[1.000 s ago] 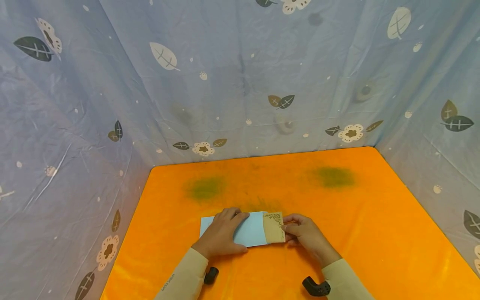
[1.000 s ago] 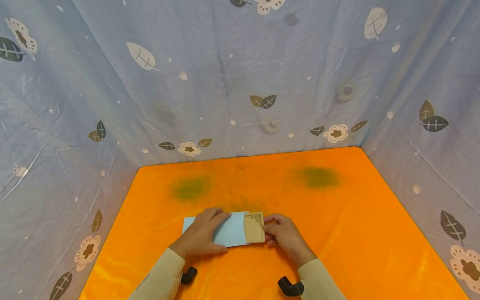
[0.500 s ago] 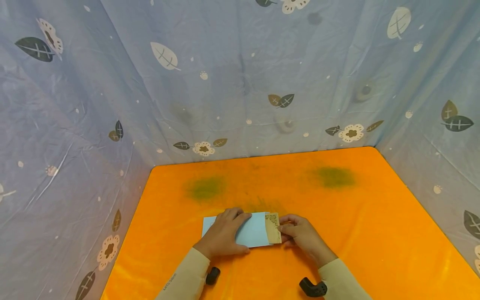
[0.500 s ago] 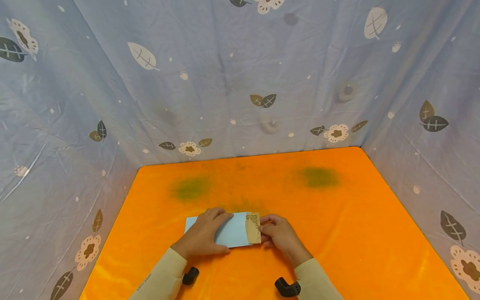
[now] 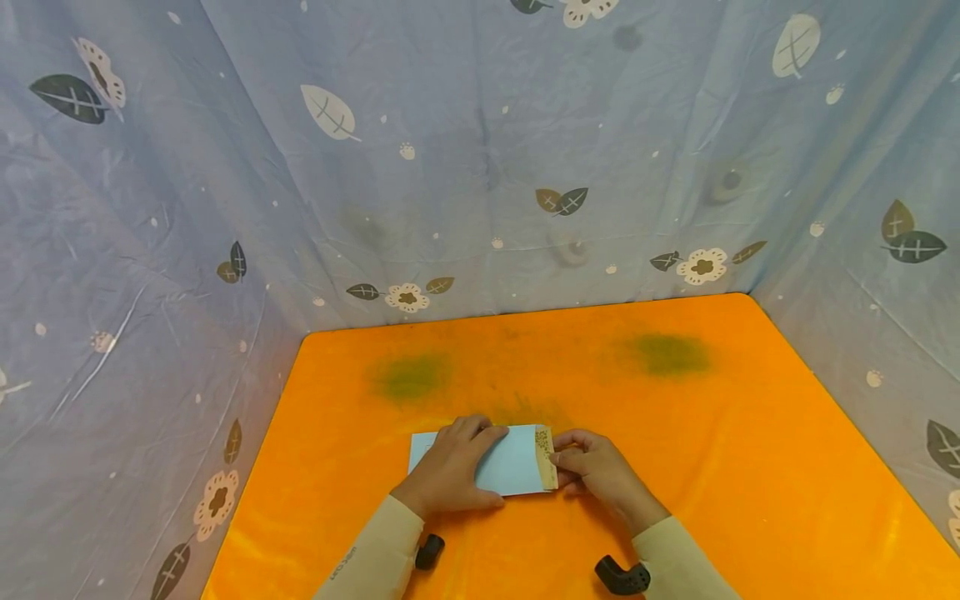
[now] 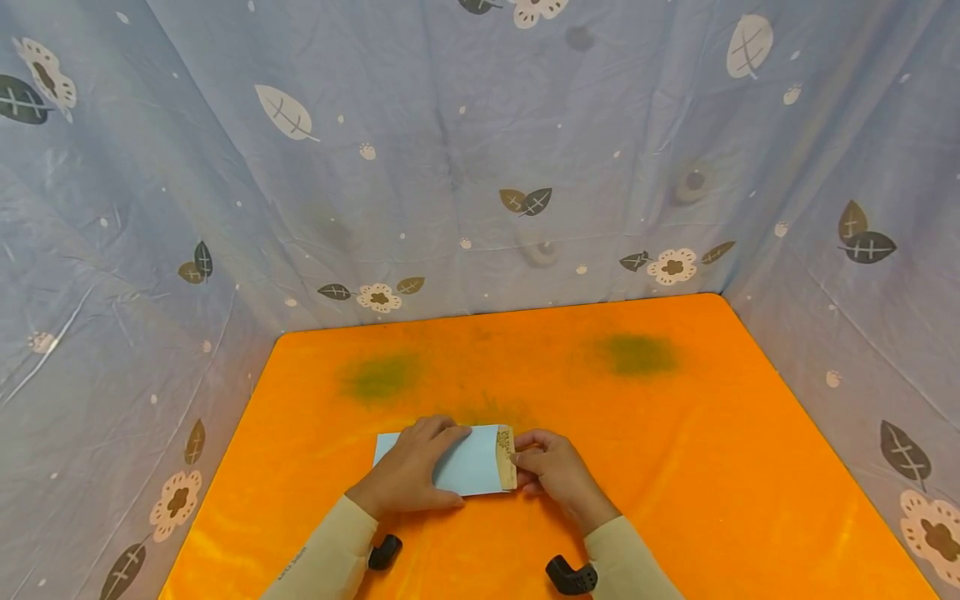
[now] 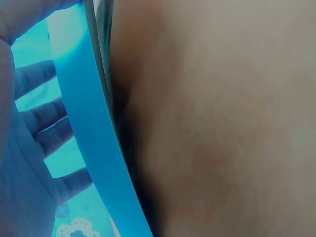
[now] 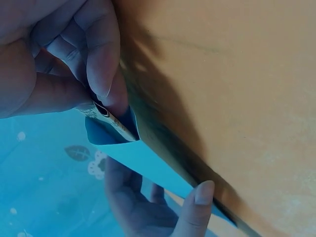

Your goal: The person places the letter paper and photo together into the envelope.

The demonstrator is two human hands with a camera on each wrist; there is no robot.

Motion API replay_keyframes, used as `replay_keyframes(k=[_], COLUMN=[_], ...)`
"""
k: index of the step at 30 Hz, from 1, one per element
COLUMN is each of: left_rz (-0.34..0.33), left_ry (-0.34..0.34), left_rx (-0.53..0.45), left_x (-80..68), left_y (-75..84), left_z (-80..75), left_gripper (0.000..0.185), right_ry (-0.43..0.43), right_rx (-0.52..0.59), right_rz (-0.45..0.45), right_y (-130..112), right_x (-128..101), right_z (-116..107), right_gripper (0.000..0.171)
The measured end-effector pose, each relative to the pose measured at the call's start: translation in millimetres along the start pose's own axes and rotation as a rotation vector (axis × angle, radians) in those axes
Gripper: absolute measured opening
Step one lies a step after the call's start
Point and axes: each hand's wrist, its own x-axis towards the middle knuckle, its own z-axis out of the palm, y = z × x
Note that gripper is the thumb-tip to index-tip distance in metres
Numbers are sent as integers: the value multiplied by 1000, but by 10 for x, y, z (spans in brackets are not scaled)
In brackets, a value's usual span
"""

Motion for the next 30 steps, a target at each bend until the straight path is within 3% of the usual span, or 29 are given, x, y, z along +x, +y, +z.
replay_keyframes(k=[30], left_rz=[53], left_ry=[18], left_rx=[46], left_x=[46], left_y=[74], left_z=[19], left_gripper=[98], right_ry=[-18], right_rx=[-68], right_rz=[-20], right_y=[-71], right_x=[-5], right_z=[66], right_gripper=[23])
